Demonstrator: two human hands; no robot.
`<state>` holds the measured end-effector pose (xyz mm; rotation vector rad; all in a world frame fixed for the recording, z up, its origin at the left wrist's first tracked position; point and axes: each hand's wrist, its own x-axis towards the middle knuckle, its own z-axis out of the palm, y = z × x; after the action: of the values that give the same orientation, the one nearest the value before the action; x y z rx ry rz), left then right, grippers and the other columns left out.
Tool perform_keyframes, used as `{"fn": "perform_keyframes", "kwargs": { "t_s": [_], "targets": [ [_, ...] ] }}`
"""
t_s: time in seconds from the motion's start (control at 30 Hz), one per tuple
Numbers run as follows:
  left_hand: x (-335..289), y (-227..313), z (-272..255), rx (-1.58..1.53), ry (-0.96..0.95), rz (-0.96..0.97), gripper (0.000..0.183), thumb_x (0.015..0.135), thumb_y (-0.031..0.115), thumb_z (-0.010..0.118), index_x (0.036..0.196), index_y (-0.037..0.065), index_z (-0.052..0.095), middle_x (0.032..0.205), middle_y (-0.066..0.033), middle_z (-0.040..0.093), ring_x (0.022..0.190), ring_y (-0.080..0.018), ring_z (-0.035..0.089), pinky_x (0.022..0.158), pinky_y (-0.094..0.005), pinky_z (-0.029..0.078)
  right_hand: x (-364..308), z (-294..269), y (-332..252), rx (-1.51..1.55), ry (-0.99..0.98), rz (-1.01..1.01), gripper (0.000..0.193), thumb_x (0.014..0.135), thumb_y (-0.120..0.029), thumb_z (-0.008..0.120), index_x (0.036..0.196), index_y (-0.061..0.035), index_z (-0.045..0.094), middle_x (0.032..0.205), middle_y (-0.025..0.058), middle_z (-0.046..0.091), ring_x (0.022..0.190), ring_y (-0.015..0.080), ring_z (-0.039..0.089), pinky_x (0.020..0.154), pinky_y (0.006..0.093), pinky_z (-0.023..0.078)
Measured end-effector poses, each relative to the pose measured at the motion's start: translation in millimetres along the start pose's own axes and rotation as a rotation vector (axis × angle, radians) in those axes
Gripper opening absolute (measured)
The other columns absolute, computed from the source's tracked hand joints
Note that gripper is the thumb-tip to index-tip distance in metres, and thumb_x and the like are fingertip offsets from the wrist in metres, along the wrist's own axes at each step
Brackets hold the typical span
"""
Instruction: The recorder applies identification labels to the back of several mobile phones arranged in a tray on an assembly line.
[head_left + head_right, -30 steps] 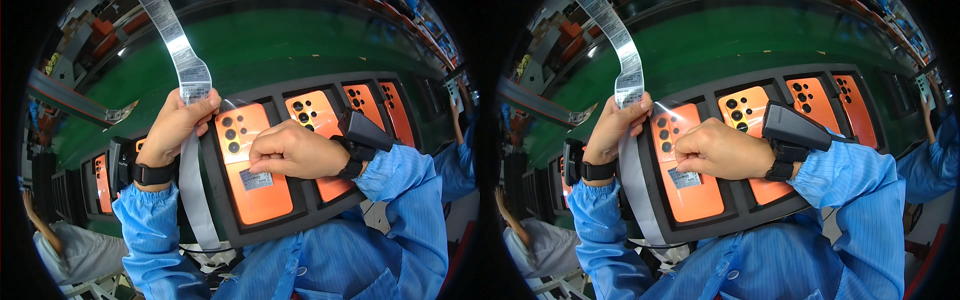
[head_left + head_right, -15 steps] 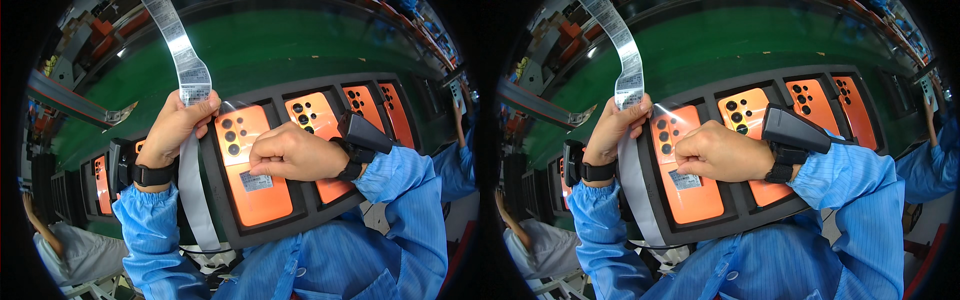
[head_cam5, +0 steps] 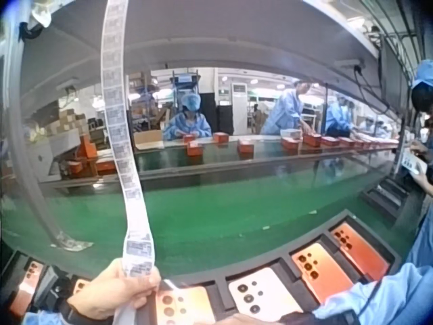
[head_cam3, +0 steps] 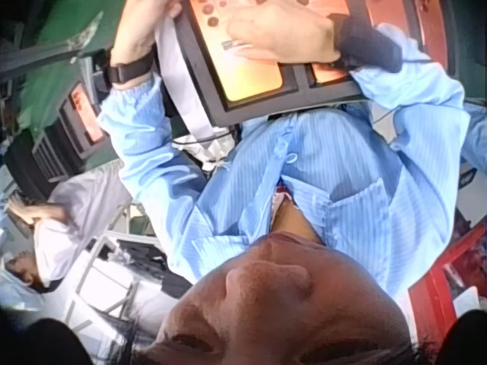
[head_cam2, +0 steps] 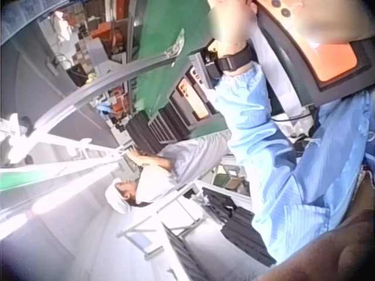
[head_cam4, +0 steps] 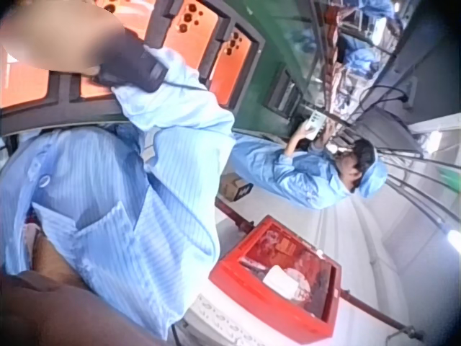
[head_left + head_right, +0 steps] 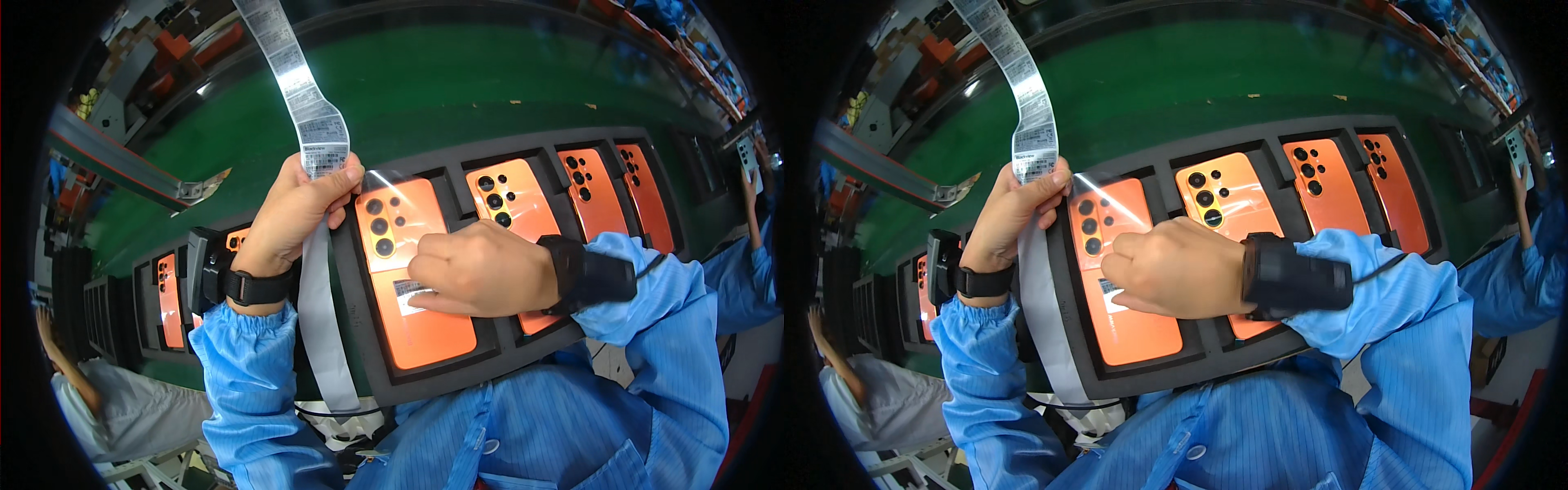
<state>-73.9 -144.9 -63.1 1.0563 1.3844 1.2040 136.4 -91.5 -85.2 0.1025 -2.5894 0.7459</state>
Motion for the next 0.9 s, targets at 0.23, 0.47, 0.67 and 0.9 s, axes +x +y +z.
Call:
{"fn": "perform_keyframes", "kwargs": {
  "t_s": [0.23,0.47,0.67,0.9],
  "targets": [
    [2,-4,-1,-0.038,0.008,0.028,0.011,0.086,0.014,0.056,0.082,0.004,0.055,0.069,0.0019,0.049,0.053,-0.0029,0.042,0.044,-0.0169,0.034,23,-7,1,-0.534,-0.010,-0.062,0.056,0.059,-0.041,0.074,0.101,-0.0102,0.055,0.107,0.0096,0.052,0.103,0.0261,0.049,0.081,0.0436,0.044],
    [-21,5,-3,-0.193,-0.053,-0.042,0.013,0.089,0.016,0.052,0.090,0.003,0.054,0.070,-0.0014,0.052,0.049,-0.0052,0.043,0.041,-0.0184,0.035,22,-2,24,-0.354,0.134,0.009,0.088,0.066,-0.039,0.073,0.137,-0.0133,0.029,0.135,0.0166,0.032,0.111,0.0325,0.044,0.090,0.0485,0.036],
    [-89,13,-13,-0.494,-0.088,-0.078,0.032,0.076,0.020,0.060,0.099,0.000,0.049,0.073,-0.0106,0.049,0.053,-0.0081,0.040,0.042,-0.0192,0.035,8,-19,-27,0.395,-0.310,0.068,0.064,0.070,-0.015,0.067,0.128,-0.0079,0.039,0.077,0.0147,0.060,0.069,0.0279,0.061,0.055,0.0351,0.046],
    [-121,23,51,-0.514,-0.064,-0.176,0.041,0.074,-0.003,0.045,0.115,-0.006,0.044,0.098,-0.0172,0.060,0.078,-0.0222,0.061,0.071,-0.0331,0.050,17,-22,-42,0.139,0.393,-0.091,0.036,0.069,-0.019,0.070,0.099,-0.0025,0.059,0.096,0.0091,0.057,0.087,0.0263,0.055,0.074,0.0368,0.045]
  ]
}}
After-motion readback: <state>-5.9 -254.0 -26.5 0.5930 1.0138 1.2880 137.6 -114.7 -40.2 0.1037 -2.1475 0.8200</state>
